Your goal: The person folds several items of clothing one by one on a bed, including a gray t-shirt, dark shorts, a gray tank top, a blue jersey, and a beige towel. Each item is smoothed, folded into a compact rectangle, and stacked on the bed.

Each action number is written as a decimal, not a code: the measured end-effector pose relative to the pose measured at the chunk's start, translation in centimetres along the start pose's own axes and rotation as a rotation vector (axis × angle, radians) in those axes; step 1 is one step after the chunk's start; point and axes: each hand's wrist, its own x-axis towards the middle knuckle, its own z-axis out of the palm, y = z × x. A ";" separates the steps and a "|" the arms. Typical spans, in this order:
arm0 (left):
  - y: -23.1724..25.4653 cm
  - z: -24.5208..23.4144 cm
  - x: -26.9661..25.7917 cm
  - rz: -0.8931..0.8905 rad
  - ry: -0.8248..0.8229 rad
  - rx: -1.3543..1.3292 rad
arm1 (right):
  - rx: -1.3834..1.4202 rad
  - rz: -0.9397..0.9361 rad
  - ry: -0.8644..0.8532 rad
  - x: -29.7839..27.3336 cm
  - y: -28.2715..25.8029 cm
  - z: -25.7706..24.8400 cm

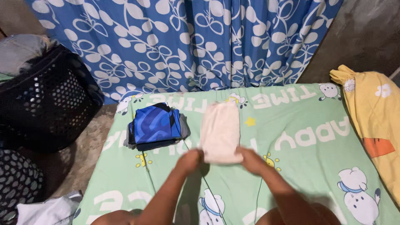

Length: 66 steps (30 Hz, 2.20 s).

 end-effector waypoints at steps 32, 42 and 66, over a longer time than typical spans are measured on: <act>-4.0 8.9 9.0 -0.594 0.283 -0.659 | 0.098 0.533 0.505 5.9 7.0 7.2; 2.0 4.3 9.7 -0.724 0.107 -0.236 | -0.184 0.640 0.563 6.9 1.6 5.3; 5.6 3.3 2.9 -0.002 -0.028 0.371 | -0.714 0.086 0.042 2.1 -0.5 5.7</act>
